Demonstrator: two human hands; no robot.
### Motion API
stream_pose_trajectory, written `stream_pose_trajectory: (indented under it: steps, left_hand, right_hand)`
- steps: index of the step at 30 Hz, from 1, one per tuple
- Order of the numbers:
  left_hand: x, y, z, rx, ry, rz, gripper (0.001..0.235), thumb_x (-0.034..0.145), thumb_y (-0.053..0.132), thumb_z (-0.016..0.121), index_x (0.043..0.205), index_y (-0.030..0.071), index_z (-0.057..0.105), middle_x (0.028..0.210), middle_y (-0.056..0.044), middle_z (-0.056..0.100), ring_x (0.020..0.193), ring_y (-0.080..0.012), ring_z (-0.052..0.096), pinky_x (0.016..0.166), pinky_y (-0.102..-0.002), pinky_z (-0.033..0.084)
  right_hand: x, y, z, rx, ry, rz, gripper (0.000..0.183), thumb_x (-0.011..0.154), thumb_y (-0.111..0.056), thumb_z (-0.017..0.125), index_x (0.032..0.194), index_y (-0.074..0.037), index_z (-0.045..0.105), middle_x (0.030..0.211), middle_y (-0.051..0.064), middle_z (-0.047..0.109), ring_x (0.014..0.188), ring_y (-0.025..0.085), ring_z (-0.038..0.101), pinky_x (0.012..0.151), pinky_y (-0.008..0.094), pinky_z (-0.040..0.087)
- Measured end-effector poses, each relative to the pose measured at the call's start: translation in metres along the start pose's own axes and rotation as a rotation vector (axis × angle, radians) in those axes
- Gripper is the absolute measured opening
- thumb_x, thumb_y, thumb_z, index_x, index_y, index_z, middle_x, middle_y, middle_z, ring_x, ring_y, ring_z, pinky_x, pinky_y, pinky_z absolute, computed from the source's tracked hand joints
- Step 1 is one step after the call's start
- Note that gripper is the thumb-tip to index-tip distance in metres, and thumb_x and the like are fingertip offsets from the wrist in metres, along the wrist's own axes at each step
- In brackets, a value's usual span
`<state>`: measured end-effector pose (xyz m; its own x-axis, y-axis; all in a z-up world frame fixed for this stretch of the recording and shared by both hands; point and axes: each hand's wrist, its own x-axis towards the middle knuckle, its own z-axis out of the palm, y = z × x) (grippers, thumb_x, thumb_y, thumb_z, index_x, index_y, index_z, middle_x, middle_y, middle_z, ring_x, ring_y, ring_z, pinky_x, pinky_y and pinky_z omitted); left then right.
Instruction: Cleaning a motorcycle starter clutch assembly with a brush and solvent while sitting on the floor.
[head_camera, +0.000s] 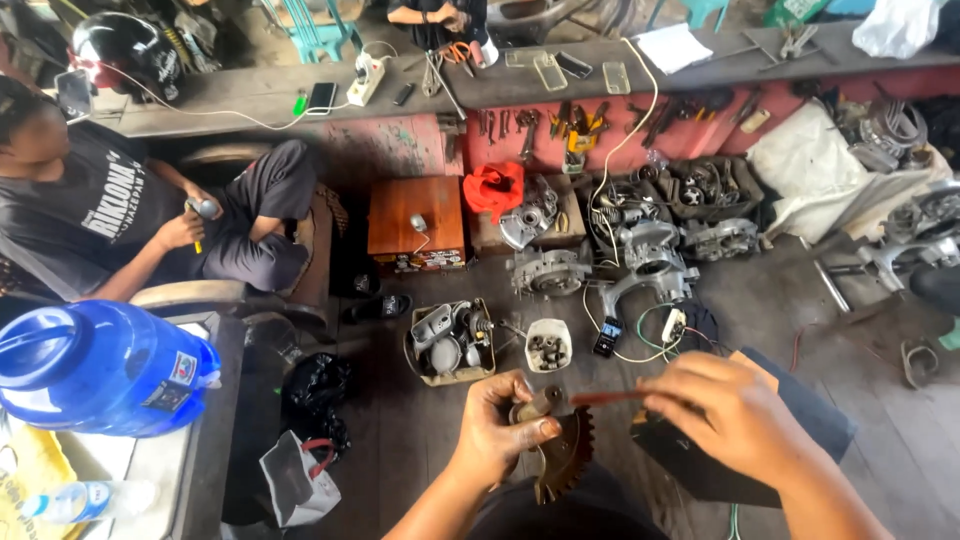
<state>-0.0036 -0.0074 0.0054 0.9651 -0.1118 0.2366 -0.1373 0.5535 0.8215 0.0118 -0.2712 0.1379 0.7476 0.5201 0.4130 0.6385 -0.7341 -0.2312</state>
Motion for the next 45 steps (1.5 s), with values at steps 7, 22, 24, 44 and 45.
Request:
stream_pose_trajectory:
  steps: [7, 22, 24, 44, 45]
  left_hand:
    - [-0.002, 0.004, 0.007, -0.072, -0.037, -0.038, 0.039, 0.072, 0.001, 0.09, 0.088, 0.009, 0.056, 0.082, -0.003, 0.066, 0.07, -0.0105, 0.053, 0.07, -0.024, 0.045]
    - [0.002, 0.005, 0.014, -0.054, -0.082, -0.034, 0.036, 0.071, -0.001, 0.089, 0.089, 0.009, 0.059, 0.079, -0.001, 0.06, 0.07, -0.011, 0.051, 0.069, -0.024, 0.042]
    - [0.005, 0.01, 0.02, -0.018, -0.096, -0.031, 0.035, 0.071, 0.0, 0.088, 0.088, 0.007, 0.057, 0.081, -0.004, 0.062, 0.071, -0.0133, 0.054, 0.069, -0.026, 0.044]
    - [0.075, -0.037, 0.129, 0.172, -0.467, -0.18, 0.032, 0.066, 0.014, 0.091, 0.077, 0.007, 0.061, 0.079, -0.003, 0.065, 0.067, -0.013, 0.057, 0.065, -0.025, 0.046]
    - [0.084, -0.04, 0.14, 0.007, -0.475, -0.221, 0.032, 0.068, 0.01, 0.093, 0.081, 0.008, 0.063, 0.08, -0.002, 0.066, 0.069, -0.0116, 0.059, 0.067, -0.025, 0.048]
  right_hand:
    - [-0.005, -0.008, -0.001, 0.255, -0.046, -0.015, 0.019, 0.078, -0.014, 0.078, 0.097, -0.012, 0.081, 0.072, -0.004, 0.07, 0.05, 0.011, 0.058, 0.048, 0.026, 0.044]
    - [-0.019, -0.017, -0.015, 0.199, 0.019, 0.021, 0.018, 0.077, -0.015, 0.079, 0.095, -0.012, 0.078, 0.085, -0.002, 0.074, 0.064, 0.016, 0.064, 0.062, 0.028, 0.048]
    - [-0.025, -0.021, -0.022, 0.335, -0.065, -0.04, 0.015, 0.08, -0.018, 0.08, 0.093, -0.01, 0.078, 0.081, 0.001, 0.072, 0.064, 0.018, 0.068, 0.065, 0.03, 0.056]
    - [-0.104, 0.031, -0.083, 0.144, 0.109, 0.275, 0.014, 0.081, -0.013, 0.077, 0.094, -0.008, 0.075, 0.079, 0.001, 0.067, 0.059, 0.017, 0.059, 0.055, 0.031, 0.047]
    - [-0.102, 0.04, -0.087, 0.067, 0.177, 0.305, 0.016, 0.081, -0.012, 0.076, 0.096, -0.005, 0.075, 0.083, 0.001, 0.069, 0.06, 0.015, 0.06, 0.057, 0.029, 0.048]
